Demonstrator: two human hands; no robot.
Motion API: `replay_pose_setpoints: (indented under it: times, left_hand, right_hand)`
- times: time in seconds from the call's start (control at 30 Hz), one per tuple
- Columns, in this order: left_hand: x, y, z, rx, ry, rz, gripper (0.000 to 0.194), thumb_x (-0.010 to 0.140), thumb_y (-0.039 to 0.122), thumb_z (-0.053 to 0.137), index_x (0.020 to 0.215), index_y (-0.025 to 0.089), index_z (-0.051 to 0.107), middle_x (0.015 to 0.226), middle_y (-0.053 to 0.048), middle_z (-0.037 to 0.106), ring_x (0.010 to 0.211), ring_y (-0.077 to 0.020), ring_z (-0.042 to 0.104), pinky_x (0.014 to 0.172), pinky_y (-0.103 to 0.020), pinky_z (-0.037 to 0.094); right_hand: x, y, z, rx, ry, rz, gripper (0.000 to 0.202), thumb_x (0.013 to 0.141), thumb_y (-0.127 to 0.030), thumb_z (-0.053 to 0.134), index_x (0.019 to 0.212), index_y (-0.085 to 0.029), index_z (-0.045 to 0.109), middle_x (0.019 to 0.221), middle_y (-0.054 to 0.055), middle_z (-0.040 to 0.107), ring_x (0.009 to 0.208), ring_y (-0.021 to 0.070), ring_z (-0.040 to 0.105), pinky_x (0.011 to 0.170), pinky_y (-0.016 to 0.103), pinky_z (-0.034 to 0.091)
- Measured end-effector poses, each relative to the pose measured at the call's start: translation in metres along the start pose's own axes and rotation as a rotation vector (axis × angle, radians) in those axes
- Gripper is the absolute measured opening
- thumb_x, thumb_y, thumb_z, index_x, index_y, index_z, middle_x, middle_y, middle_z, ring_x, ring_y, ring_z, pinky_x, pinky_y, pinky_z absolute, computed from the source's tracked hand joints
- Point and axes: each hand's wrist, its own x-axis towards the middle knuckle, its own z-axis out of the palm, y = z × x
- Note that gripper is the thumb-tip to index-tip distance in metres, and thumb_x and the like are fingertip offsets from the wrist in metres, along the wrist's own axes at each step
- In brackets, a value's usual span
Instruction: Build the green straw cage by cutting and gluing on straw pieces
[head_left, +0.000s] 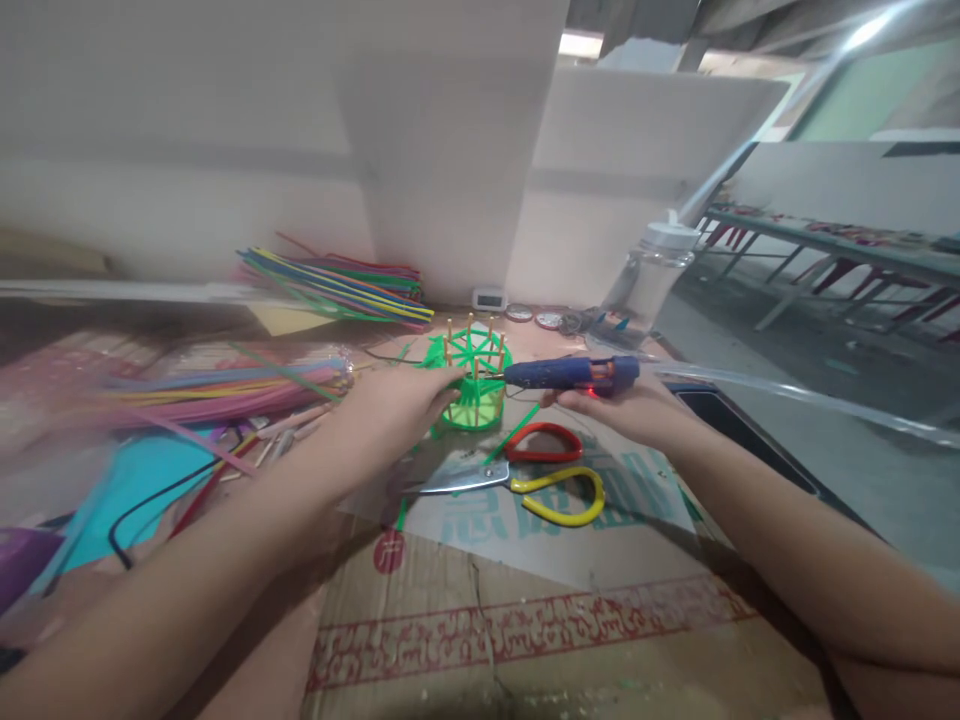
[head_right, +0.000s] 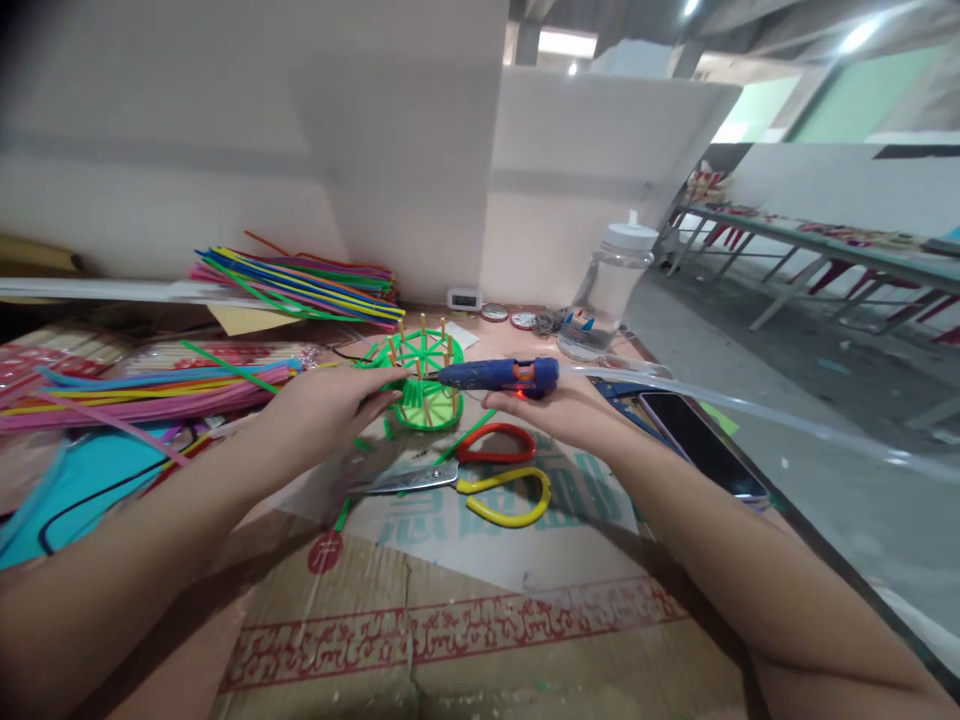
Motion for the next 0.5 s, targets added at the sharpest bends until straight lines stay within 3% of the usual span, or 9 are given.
replay_pose_setpoints:
  times: [0.2,0.5]
  left_hand:
    - [-0.005,0.011,0.001,-0.007,0.021,-0.064,0.030,0.099,0.034,0.050,0.121,0.024,0.068,0.097,-0.006,0.078,0.083,-0.0280,0.073,0.067,-0.033,0.048]
    - [-0.010,0.022,0.004,0.045,0.083,-0.083,0.029,0.099,0.034,0.050,0.118,0.022,0.068,0.093,-0.007,0.078,0.078,-0.0276,0.072,0.065,-0.032,0.046]
  right_hand:
    - [-0.001,0.008,0.005,-0.092,0.004,0.099,0.033,0.084,-0.054,0.065,0.079,-0.022,0.070,0.082,0.007,0.075,0.080,0.0263,0.071,0.079,0.041,0.057]
    - [0.003,0.007,0.012,-0.056,0.081,0.009,0.035,0.075,-0.055,0.068,0.083,-0.021,0.066,0.075,0.007,0.070,0.075,0.0283,0.068,0.068,0.040,0.057]
